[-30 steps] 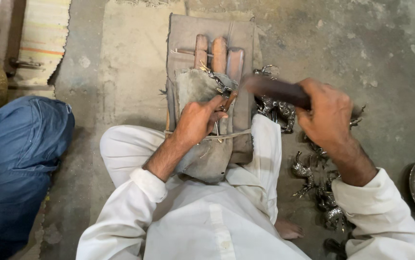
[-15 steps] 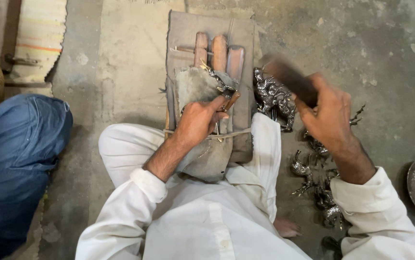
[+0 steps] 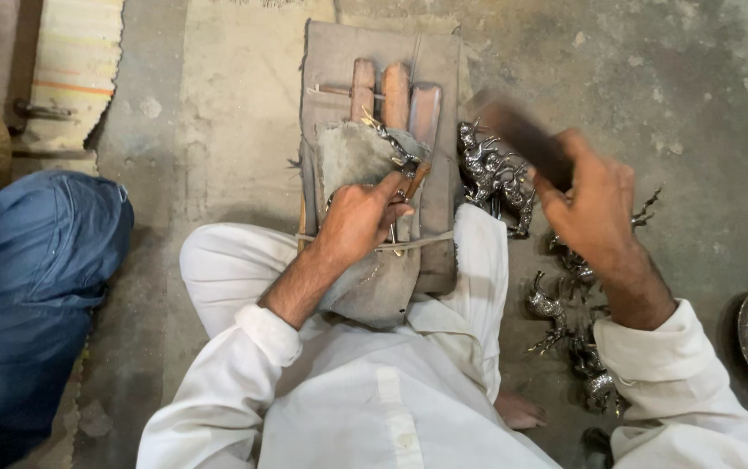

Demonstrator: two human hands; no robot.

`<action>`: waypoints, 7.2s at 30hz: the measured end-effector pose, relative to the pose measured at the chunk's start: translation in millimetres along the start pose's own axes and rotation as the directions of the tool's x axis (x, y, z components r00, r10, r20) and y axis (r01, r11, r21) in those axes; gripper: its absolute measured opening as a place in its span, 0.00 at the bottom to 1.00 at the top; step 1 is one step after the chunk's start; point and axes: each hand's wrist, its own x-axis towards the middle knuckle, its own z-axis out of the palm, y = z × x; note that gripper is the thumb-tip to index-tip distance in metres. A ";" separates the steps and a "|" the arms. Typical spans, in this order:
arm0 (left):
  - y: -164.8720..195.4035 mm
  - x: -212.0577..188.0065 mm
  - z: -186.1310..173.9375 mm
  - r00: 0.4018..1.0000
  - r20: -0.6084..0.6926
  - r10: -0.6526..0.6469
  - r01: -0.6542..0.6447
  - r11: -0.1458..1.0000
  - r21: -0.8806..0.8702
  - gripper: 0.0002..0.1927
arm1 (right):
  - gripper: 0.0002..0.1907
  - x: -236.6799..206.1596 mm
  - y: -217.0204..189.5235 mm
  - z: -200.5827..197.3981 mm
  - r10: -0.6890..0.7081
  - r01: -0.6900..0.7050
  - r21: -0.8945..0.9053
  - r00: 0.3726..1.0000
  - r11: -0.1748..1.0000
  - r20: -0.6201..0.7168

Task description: The person sits on the floor and uses a hammer and a small metal punch to emboss a pattern onto a silver-colored metal deer figurine. They repeatedly strike the punch against the figurine's body and legs while holding it steady on a padded block, occasionally repositioning the figurine to work on different areas.

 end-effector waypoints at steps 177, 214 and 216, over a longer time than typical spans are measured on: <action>-19.8 -31.8 -31.7 0.941 -0.044 0.335 -0.308 0.904 0.296 0.14 | 0.21 -36.9 -21.4 0.1 -0.480 0.411 -0.300 0.853 0.861 -0.206; -18.3 -37.8 -33.7 0.959 -0.092 0.267 -0.236 0.937 0.258 0.16 | 0.26 -31.5 -15.1 24.4 -0.491 0.464 -0.161 0.827 0.871 -0.273; -20.0 -39.8 -32.3 0.941 -0.049 0.334 -0.294 0.882 0.367 0.16 | 0.28 -30.8 -18.2 18.6 -0.544 0.496 -0.243 0.812 0.834 -0.211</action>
